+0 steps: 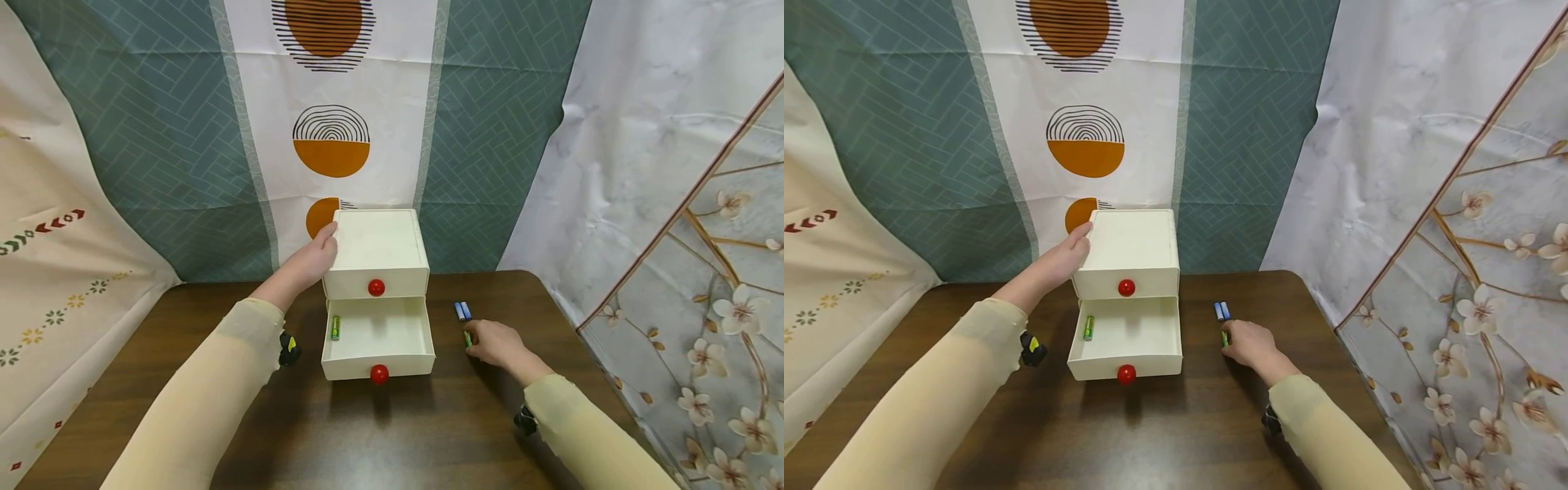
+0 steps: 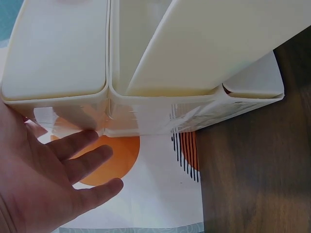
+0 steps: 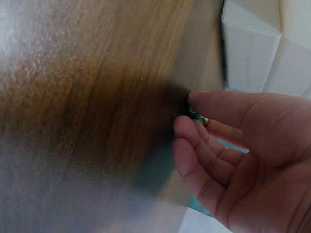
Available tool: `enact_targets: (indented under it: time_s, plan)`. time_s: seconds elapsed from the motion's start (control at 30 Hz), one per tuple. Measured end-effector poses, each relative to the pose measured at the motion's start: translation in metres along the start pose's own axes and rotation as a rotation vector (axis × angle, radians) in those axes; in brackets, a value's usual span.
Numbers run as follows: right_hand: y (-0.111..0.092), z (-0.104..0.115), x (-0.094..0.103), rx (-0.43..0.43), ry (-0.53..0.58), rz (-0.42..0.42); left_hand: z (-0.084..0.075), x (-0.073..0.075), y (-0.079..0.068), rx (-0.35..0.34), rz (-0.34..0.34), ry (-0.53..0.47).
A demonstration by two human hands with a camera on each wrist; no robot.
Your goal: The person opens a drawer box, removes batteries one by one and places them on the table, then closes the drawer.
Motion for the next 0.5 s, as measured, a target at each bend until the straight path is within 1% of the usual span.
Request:
enact_targets:
  time_s: [0.07, 0.17, 0.23, 0.27, 0.37, 0.43, 0.5]
  plan:
    - [0.004, -0.009, -0.006, -0.031, -0.001, 0.001, 0.0, 0.0, 0.0, -0.001, -0.004, 0.004]
    - [0.01, -0.03, -0.022, -0.018, -0.032, -0.037, 0.0, 0.0, 0.0, 0.0, -0.005, 0.004]
    - [0.011, -0.037, -0.027, -0.025, -0.026, -0.038, 0.0, -0.001, 0.001, 0.0, -0.005, 0.006]
    - [0.011, -0.038, -0.028, -0.027, -0.024, -0.037, 0.0, -0.001, 0.001, 0.0, -0.005, 0.003]
    - [0.008, -0.026, -0.02, -0.048, 0.012, -0.015, 0.0, -0.001, 0.0, -0.003, -0.005, 0.004]
    - [0.007, -0.028, -0.022, -0.034, -0.004, -0.022, -0.001, -0.001, 0.0, -0.004, -0.007, 0.003]
    - [0.006, -0.021, -0.017, -0.028, -0.016, -0.023, -0.001, -0.001, -0.001, -0.002, -0.008, 0.002]
Point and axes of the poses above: each hand's wrist, its own y-axis towards the middle knuckle, its own x-axis out of the back of the hand, z = x × y, the point moved 5 cm from there along y, towards the middle knuckle, and after that the axes turned 14 degrees about x, right-handed, at the moved point
